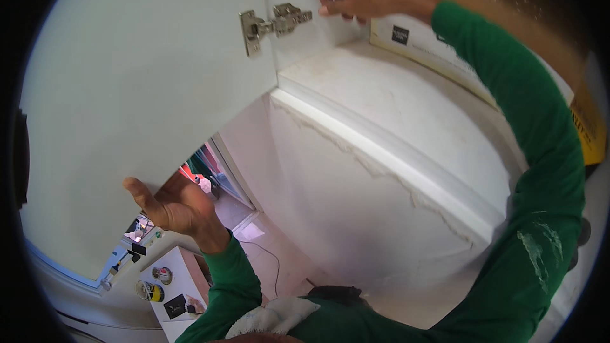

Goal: The person installs white cabinet doors by aligning them with hinges and securing them using a power drill. They repeatedly open and close the doors to check alignment and make adjustments as needed.

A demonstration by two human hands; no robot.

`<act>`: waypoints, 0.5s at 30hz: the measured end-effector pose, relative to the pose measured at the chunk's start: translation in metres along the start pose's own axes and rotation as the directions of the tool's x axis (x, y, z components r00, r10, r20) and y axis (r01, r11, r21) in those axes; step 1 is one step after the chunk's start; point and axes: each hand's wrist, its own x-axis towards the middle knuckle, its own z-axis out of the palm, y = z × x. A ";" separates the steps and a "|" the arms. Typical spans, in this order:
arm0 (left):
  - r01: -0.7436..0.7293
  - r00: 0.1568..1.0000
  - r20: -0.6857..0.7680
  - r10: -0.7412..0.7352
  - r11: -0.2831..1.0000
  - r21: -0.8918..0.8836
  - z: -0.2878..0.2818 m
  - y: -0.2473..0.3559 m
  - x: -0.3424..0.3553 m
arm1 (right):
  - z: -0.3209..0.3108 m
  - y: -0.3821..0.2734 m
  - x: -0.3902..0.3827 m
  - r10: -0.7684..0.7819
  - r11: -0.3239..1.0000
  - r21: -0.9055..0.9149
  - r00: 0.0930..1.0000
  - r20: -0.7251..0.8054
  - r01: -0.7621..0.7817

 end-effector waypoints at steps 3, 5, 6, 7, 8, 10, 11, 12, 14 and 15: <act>-0.008 0.995 0.096 0.008 1.000 -0.002 -0.008 0.001 -0.012 | -0.049 -0.046 -0.024 0.134 0.852 -0.520 0.985 0.108 -0.059; 0.000 0.997 0.076 -0.009 0.993 0.118 -0.007 0.000 -0.029 | -0.062 -0.076 -0.049 0.096 0.821 -0.570 0.992 0.078 -0.034; 0.020 0.999 0.030 -0.028 0.972 0.233 -0.004 -0.002 -0.047 | -0.064 -0.090 -0.063 0.084 0.804 -0.594 0.994 0.067 -0.028; 0.051 0.998 0.028 -0.060 0.962 0.270 0.000 -0.002 -0.063 | -0.065 -0.102 -0.078 0.077 0.820 -0.570 0.997 0.031 -0.046; 0.107 0.993 -0.005 -0.114 0.912 0.396 0.003 0.002 -0.081 | -0.065 -0.114 -0.094 0.093 0.834 -0.546 0.996 -0.007 -0.081; 0.252 0.953 0.027 -0.303 0.838 0.484 0.014 0.011 -0.129 | -0.060 -0.129 -0.142 0.084 0.839 -0.532 0.994 -0.076 -0.112; 0.239 0.945 0.070 -0.320 0.821 0.519 0.021 0.016 -0.161 | -0.058 -0.138 -0.175 0.065 0.832 -0.541 0.991 -0.118 -0.119; 0.277 0.907 0.165 -0.388 0.843 0.460 0.030 0.029 -0.195 | -0.057 -0.152 -0.212 0.049 0.822 -0.553 0.985 -0.166 -0.135; 0.366 0.808 0.333 -0.485 0.858 0.360 0.049 0.043 -0.261 | -0.052 -0.170 -0.272 -0.024 0.797 -0.588 0.965 -0.259 -0.138; 0.383 0.748 0.477 -0.461 0.887 0.257 0.060 0.052 -0.289 | -0.048 -0.184 -0.304 -0.053 0.779 -0.607 0.949 -0.311 -0.156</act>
